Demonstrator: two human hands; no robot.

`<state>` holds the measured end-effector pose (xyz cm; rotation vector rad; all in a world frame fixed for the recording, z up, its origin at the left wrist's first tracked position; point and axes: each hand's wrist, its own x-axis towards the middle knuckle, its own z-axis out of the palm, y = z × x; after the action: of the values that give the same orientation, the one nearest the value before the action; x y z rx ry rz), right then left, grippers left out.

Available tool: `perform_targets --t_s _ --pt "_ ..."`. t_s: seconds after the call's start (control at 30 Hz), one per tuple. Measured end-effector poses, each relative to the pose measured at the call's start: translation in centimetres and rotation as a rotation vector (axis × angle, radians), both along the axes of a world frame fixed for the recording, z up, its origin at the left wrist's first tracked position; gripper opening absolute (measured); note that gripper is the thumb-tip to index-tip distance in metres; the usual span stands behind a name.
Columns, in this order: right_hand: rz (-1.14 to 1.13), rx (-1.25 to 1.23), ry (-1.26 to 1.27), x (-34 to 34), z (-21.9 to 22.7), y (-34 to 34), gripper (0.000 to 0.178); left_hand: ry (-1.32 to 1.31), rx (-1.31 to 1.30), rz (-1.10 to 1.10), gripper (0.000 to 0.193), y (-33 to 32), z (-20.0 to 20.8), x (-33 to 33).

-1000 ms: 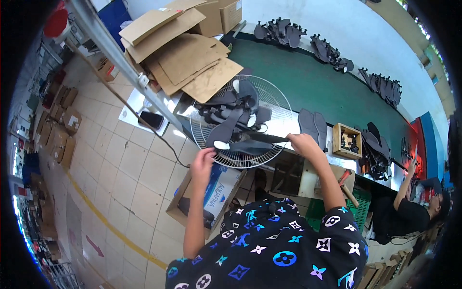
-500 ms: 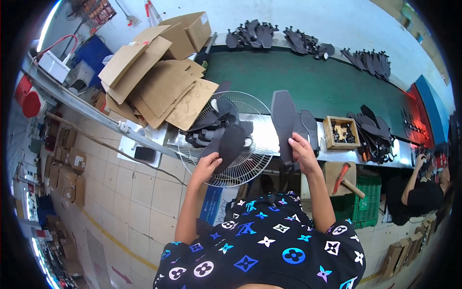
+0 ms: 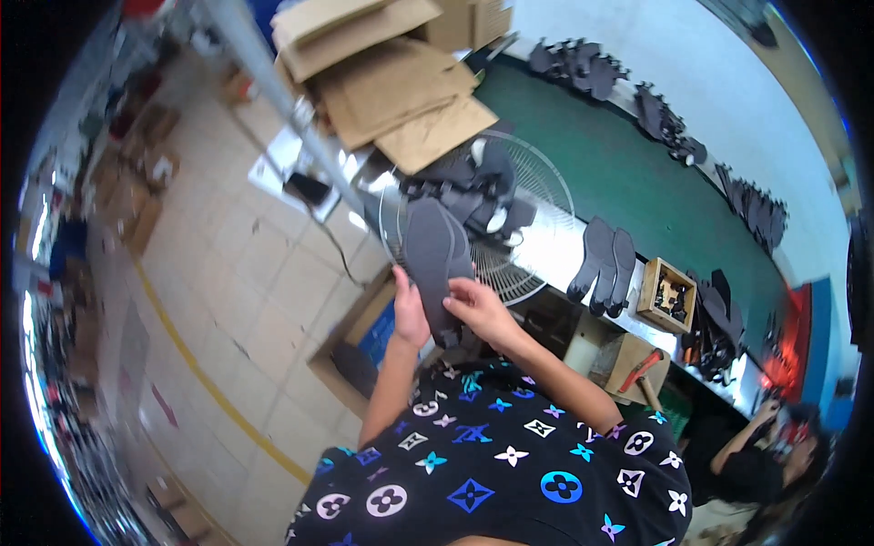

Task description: Organizing shoe soles and hammering components into a shoe assembly at a factory workbench.

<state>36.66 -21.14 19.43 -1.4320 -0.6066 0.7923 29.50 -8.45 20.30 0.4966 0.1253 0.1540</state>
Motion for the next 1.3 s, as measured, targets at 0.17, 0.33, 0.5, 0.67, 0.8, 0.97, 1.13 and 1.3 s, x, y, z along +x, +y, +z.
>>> perform_targets --t_s 0.17,0.33,0.5,0.67,0.8,0.97,1.13,1.3 --pt "0.158 -0.348 -0.620 -2.7 1.2 1.1 0.019 0.224 0.009 0.235 0.035 0.0 -5.8 -5.1" --pt "-0.125 -0.203 -0.743 -5.2 0.6 3.3 0.025 0.324 -0.143 0.410 0.036 0.0 -6.7 -9.8" --pt "0.297 -0.252 -0.119 -5.8 -7.2 4.3 0.032 0.302 -0.339 0.427 0.044 0.6 -7.5 -14.3" --pt "0.409 -0.332 -0.393 -9.9 -8.1 6.5 0.032 0.337 -0.386 0.529 0.057 1.1 -10.4 -19.5" --pt "0.431 -0.233 -0.186 -12.9 -10.1 8.4 0.033 0.331 -0.394 0.574 0.057 1.7 -10.6 -22.7" --pt "0.522 -0.230 -0.017 -15.7 -11.1 9.8 0.035 0.085 -0.270 0.337 0.061 3.5 -11.8 -26.6" --pt "0.560 -0.316 0.231 -17.9 -11.4 10.4 0.029 0.130 -0.211 0.203 0.056 4.8 -14.3 -29.4" --pt "0.581 -0.263 0.358 -19.5 -13.0 11.3 0.028 0.251 -0.076 0.015 0.052 6.4 -16.7 -30.4"
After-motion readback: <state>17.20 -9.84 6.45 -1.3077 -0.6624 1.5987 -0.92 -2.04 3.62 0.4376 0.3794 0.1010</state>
